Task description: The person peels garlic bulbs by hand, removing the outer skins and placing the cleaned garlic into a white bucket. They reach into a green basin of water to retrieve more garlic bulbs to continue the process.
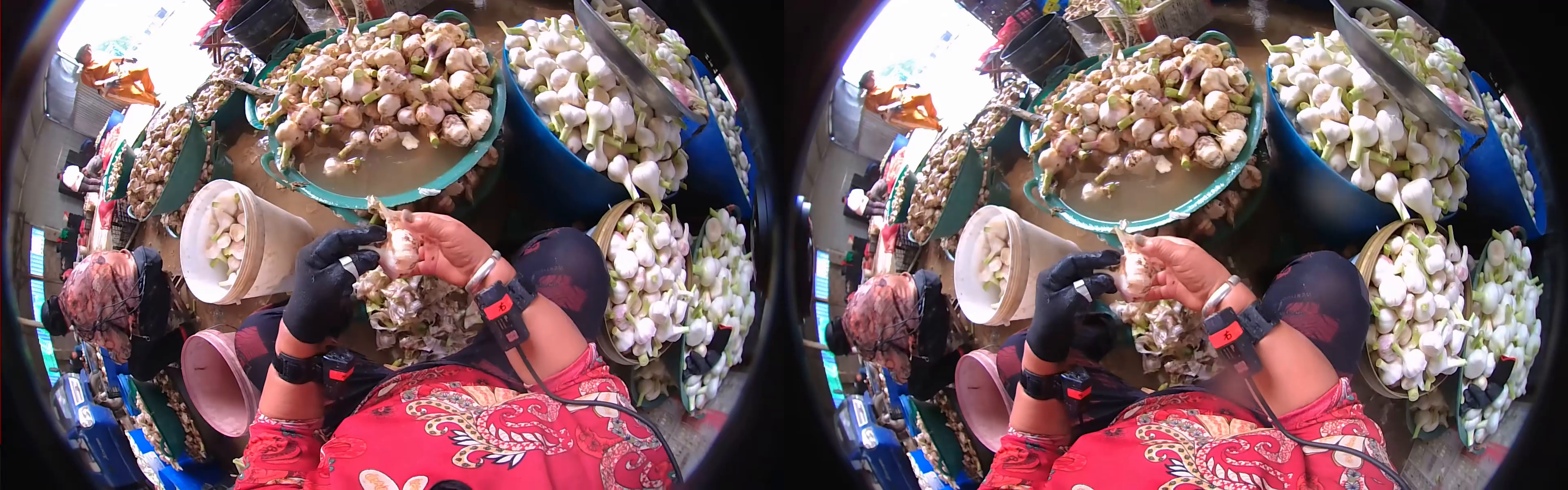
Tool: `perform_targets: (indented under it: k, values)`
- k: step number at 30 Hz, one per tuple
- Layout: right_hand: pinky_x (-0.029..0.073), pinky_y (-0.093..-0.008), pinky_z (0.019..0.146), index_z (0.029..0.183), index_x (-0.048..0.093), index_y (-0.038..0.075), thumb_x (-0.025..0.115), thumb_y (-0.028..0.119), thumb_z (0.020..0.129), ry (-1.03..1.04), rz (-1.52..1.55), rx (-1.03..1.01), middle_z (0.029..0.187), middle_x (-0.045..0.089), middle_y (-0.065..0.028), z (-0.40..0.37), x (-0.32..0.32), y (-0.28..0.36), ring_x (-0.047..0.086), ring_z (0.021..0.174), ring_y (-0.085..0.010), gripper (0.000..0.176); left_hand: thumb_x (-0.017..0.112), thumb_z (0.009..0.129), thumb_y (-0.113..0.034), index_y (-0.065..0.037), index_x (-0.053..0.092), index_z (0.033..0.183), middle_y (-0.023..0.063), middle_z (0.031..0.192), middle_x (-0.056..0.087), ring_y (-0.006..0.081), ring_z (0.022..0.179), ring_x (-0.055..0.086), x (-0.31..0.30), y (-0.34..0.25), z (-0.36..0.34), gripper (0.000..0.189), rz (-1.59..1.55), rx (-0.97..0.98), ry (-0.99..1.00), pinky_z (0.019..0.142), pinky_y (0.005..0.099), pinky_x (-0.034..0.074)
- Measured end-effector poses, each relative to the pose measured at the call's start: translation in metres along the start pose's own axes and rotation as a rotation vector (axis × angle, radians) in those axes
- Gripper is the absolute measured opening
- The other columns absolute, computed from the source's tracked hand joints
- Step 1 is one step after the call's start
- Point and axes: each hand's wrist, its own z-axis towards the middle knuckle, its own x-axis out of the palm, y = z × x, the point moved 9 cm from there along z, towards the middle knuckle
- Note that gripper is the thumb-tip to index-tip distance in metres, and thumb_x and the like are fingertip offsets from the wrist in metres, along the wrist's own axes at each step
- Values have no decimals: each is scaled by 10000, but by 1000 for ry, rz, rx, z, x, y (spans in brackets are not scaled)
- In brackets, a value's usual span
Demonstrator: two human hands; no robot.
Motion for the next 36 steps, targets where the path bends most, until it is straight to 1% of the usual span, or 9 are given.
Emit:
perform_targets:
  k: [4,6,8,11,14,16,24,32,36]
  values:
    - [503,-303,717,1190,562,16,561,96,904,-35,-172,-92,894,614,-51,8,-2,-5,605,782,-157,297,602,791,-7,25,656,1021,63,905,676,118,803,613,-1,7,2,239,54,-64,-6,755,260,485]
    - [466,-275,698,1150,609,12,557,62,890,-150,-1135,-789,843,595,-50,-26,33,49,573,746,-141,269,600,795,-8,24,656,1020,59,875,672,112,768,608,-12,21,5,235,32,-130,-61,732,251,485]
    - [460,-298,713,1096,644,20,555,25,853,191,-1274,-760,818,582,-81,-36,66,32,572,749,-159,259,586,800,-2,23,654,1029,56,840,662,105,726,595,-40,39,13,240,13,-81,-167,696,236,481]
    - [480,-303,810,1326,454,32,654,96,774,260,-1630,-52,1040,615,-164,-12,17,-29,612,845,-202,591,585,792,-1,22,641,1069,65,848,657,119,729,606,-46,42,13,283,-24,-64,-173,688,238,488]
    - [472,-382,873,1387,318,-3,772,235,674,-134,-1399,-248,1075,597,-264,-15,12,7,622,988,-333,878,602,777,4,21,615,1124,72,884,647,125,761,609,-28,36,5,347,-158,-63,-113,709,245,493]
    - [468,-318,895,1389,290,-28,805,138,627,53,-656,-210,1106,590,-249,-6,20,-2,603,1050,-284,935,602,773,16,19,599,1159,78,918,645,125,792,607,-11,27,2,385,-206,-58,-72,737,250,493]
    - [466,-349,910,1223,505,25,760,94,592,-69,-1325,-860,1149,574,-171,-29,46,33,590,1030,-311,684,665,759,5,-6,637,1069,93,1012,645,181,916,605,-2,9,8,311,411,200,-27,821,304,478]
    - [489,-353,860,1155,526,26,784,133,607,-258,-1360,-789,1089,585,-172,-26,34,30,602,974,-313,615,691,731,14,-27,627,897,105,958,626,245,940,594,18,-18,-8,182,728,532,-134,821,328,473]
    - [517,-337,777,1116,537,25,807,159,653,-221,-904,-607,967,627,-96,-10,7,21,638,853,-220,552,666,785,-57,-17,601,1104,125,1061,601,255,1032,569,16,-20,-20,328,673,549,-85,883,338,451]
